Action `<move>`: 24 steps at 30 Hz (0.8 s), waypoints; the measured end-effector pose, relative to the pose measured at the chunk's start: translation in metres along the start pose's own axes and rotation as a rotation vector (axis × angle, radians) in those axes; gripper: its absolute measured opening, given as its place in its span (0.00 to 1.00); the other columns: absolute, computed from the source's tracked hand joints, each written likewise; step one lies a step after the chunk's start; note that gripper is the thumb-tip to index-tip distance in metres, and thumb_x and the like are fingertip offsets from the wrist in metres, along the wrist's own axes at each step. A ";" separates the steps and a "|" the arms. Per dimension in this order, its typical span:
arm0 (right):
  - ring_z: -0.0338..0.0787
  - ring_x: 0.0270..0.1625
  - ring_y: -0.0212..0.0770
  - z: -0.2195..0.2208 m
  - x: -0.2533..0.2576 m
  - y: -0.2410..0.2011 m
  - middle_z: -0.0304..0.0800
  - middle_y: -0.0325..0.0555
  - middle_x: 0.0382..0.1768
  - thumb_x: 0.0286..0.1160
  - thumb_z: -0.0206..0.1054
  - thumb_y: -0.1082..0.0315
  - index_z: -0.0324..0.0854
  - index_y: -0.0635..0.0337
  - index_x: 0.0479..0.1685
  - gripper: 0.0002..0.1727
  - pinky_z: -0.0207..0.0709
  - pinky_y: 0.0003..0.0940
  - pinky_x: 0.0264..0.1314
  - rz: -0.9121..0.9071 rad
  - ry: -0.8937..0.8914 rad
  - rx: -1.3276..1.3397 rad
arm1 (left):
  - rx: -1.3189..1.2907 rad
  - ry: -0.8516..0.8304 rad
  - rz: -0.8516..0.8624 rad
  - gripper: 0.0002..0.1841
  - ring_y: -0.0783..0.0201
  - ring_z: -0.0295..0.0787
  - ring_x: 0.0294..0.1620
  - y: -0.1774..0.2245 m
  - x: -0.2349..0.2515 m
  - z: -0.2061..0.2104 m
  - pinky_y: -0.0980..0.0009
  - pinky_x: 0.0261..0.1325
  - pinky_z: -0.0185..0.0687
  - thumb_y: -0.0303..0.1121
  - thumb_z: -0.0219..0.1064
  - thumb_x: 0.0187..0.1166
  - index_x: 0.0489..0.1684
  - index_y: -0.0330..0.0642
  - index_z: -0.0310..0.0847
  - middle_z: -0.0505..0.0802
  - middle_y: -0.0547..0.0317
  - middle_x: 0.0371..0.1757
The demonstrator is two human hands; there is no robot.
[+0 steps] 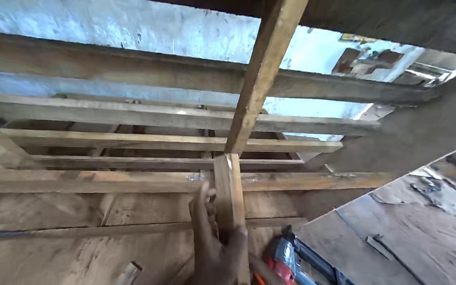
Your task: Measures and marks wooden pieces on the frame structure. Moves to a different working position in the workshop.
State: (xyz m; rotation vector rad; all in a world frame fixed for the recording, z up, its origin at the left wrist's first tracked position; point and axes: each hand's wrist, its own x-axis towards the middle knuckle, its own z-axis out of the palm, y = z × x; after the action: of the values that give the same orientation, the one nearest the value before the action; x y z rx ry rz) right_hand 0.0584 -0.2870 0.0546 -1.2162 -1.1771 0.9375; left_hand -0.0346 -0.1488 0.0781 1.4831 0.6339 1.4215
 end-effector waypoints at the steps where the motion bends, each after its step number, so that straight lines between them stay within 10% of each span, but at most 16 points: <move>1: 0.92 0.40 0.34 0.002 0.011 -0.006 0.94 0.43 0.43 0.84 0.67 0.53 0.76 0.64 0.75 0.28 0.89 0.37 0.46 0.008 0.038 0.040 | -0.009 0.009 -0.062 0.48 0.62 0.85 0.59 0.003 0.013 0.002 0.67 0.54 0.88 0.41 0.74 0.68 0.91 0.39 0.52 0.79 0.47 0.75; 4: 0.94 0.37 0.45 -0.001 0.040 -0.019 0.94 0.54 0.44 0.84 0.67 0.58 0.77 0.66 0.72 0.25 0.92 0.43 0.43 0.038 0.097 0.146 | 0.012 0.034 -0.187 0.45 0.65 0.87 0.55 0.003 0.056 0.006 0.66 0.51 0.89 0.41 0.73 0.69 0.92 0.53 0.56 0.80 0.58 0.76; 9: 0.96 0.37 0.49 0.013 0.072 -0.038 0.96 0.55 0.43 0.82 0.69 0.64 0.77 0.68 0.71 0.23 0.94 0.44 0.42 0.040 0.255 0.079 | -0.035 -0.119 -0.370 0.34 0.59 0.91 0.60 0.005 0.119 0.001 0.57 0.61 0.90 0.43 0.69 0.82 0.88 0.44 0.63 0.88 0.53 0.71; 14: 0.95 0.37 0.51 0.020 0.095 -0.040 0.95 0.57 0.43 0.85 0.66 0.62 0.78 0.67 0.69 0.21 0.93 0.46 0.42 0.091 0.308 0.097 | -0.223 -0.136 -0.648 0.17 0.60 0.89 0.42 -0.006 0.166 0.003 0.60 0.44 0.86 0.45 0.66 0.84 0.57 0.42 0.87 0.93 0.53 0.45; 24: 0.95 0.37 0.54 0.020 0.102 -0.030 0.94 0.61 0.44 0.89 0.59 0.65 0.76 0.72 0.69 0.20 0.94 0.49 0.42 0.025 0.308 0.037 | -0.591 -0.062 -0.774 0.20 0.56 0.91 0.45 -0.027 0.185 0.018 0.56 0.47 0.89 0.37 0.73 0.75 0.63 0.42 0.85 0.93 0.49 0.48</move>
State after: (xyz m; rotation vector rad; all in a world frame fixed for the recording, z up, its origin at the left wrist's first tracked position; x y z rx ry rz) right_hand 0.0551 -0.1882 0.0990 -1.2952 -0.8980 0.7550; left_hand 0.0238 0.0178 0.1410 0.6864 0.5875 0.8364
